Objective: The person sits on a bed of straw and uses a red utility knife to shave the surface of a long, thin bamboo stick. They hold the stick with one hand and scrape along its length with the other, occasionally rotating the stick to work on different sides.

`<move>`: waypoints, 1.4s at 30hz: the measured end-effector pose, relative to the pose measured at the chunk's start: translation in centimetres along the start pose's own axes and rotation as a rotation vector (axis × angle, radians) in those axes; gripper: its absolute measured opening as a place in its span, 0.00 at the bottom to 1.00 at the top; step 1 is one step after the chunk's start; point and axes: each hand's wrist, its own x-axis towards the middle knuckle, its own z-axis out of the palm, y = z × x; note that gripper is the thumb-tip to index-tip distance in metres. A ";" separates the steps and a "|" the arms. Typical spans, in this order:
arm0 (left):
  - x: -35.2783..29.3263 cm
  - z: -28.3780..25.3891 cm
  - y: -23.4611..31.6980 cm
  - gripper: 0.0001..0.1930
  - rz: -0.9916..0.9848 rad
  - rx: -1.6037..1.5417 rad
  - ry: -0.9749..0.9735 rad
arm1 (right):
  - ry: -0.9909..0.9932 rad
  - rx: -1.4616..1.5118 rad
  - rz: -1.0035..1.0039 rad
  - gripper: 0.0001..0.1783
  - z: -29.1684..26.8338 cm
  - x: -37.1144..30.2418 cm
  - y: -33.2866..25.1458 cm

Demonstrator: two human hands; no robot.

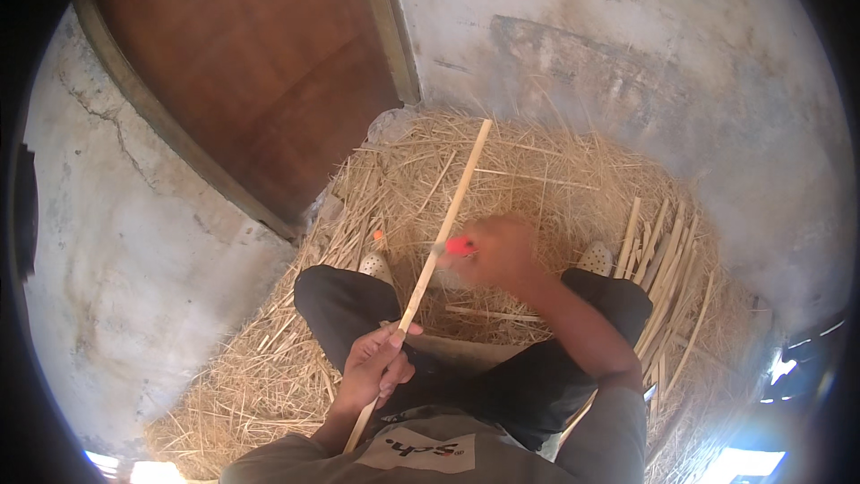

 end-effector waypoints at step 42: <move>0.6 1.1 0.7 0.24 0.447 1.121 0.278 | -0.108 -0.023 0.063 0.31 1.3 -0.5 0.5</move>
